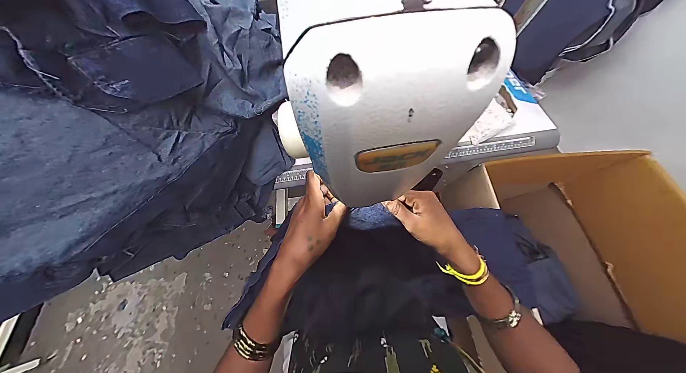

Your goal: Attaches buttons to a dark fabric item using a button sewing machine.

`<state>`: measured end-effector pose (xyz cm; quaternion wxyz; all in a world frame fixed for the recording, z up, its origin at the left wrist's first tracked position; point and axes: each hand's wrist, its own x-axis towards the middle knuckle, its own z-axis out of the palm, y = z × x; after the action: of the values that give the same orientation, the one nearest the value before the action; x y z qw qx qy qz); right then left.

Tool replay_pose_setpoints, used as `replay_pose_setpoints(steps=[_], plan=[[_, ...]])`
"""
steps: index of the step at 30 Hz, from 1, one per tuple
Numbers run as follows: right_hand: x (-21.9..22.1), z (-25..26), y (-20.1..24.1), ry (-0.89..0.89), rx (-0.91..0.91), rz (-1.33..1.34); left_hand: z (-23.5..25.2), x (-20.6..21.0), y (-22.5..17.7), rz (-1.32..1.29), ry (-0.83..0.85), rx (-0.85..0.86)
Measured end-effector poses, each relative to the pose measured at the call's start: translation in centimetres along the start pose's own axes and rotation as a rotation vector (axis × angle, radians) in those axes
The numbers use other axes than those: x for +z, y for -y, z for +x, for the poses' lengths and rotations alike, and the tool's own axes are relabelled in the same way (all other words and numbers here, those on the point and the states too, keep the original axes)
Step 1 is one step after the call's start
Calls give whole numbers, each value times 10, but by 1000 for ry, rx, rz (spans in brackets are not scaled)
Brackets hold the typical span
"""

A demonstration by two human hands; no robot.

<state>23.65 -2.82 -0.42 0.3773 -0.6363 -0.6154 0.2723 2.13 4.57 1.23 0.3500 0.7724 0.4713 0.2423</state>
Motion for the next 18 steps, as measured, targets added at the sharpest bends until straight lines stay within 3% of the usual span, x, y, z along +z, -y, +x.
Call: replay_pose_setpoints(steps=[4, 9, 18], plan=[[-30, 10, -6, 129, 38, -156, -5, 3, 7, -31, -41, 15], [-68, 51, -59, -318, -19, -626, -14, 5, 14, -73, -59, 13], [-57, 81, -69, -281, -129, -769, -15, 13, 16, -111, -91, 16]])
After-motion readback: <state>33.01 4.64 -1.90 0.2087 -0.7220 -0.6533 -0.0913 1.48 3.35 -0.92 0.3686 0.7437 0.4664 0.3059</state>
